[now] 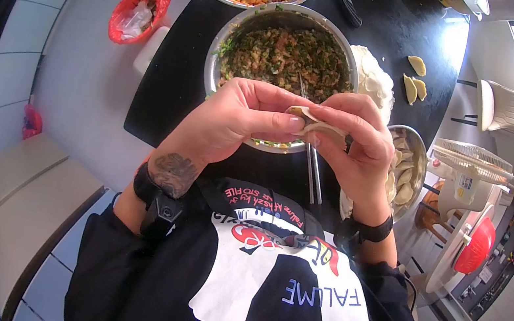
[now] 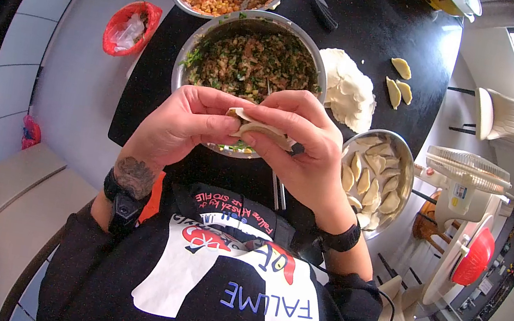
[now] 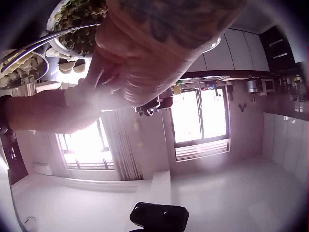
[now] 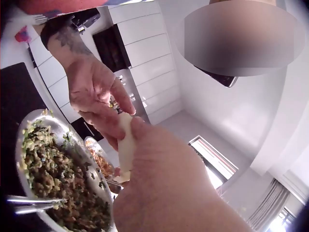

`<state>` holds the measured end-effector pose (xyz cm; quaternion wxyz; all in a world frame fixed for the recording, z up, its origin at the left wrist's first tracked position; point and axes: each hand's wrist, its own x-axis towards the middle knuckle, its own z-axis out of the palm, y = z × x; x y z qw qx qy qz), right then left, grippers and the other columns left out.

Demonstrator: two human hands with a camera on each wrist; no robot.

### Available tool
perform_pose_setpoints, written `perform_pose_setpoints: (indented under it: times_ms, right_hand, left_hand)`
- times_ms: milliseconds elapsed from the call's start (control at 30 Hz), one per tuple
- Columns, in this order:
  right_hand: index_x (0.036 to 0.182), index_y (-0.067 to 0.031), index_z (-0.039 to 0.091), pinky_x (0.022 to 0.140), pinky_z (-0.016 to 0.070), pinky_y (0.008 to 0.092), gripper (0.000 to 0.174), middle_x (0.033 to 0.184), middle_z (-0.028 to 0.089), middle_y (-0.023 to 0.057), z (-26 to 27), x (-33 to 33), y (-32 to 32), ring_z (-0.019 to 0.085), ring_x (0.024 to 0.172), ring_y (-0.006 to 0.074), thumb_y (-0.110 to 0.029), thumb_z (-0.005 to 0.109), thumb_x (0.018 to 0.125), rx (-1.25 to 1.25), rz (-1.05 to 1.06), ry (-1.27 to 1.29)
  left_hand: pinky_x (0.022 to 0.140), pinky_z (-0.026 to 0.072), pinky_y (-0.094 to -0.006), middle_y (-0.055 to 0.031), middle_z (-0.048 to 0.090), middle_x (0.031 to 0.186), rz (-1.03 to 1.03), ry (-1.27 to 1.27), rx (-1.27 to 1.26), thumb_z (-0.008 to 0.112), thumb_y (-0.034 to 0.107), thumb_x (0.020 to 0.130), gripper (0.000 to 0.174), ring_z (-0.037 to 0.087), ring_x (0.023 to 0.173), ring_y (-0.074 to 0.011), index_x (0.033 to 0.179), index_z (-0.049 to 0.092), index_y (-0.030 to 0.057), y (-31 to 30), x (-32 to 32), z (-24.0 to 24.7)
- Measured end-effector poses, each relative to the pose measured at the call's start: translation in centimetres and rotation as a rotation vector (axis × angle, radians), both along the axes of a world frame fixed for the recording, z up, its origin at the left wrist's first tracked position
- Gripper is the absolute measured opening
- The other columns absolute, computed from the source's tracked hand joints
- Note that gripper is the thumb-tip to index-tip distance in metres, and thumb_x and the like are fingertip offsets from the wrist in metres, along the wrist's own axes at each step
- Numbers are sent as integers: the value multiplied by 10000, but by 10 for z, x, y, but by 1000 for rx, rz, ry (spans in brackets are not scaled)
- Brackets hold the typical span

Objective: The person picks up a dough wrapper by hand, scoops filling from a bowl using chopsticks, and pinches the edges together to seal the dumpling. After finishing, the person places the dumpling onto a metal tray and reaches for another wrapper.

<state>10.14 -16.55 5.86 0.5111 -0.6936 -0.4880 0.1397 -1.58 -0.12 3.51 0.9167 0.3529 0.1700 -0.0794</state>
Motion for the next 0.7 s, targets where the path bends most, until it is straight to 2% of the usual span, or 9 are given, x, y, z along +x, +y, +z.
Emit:
perform_pose_setpoints:
  times_ms: [400,533,633,700]
  right_hand:
    - [988,-89,709,670,507,267,283,921,601,74,5,-3,6,612,818,172,-21,743,715,-10,74,-4]
    - [978,-90,712,671,506,264,279,906,605,70,0,-2,7,614,811,171,-18,746,711,2,68,-25]
    - [972,-87,714,673,504,261,281,896,607,67,-1,1,4,613,807,170,-14,750,703,14,33,-26]
    - [970,-85,715,675,502,261,281,895,606,67,-1,1,3,612,807,169,-13,751,701,14,22,-17]
  left_hand:
    - [781,551,-258,-120,678,951,5,-23,20,642,-24,788,253,665,829,-143,1041,650,-33,3,0,-8]
    - [785,528,-251,-103,687,929,-2,-40,44,671,21,811,255,656,846,-141,1063,652,-20,3,-1,-10]
    - [809,536,-264,-122,675,974,-2,-37,63,639,23,837,258,656,886,-161,1090,636,-24,3,-1,-2]
    - [834,549,-286,-153,639,1072,4,-40,-51,567,23,869,278,650,931,-173,1137,600,-42,3,-2,2]
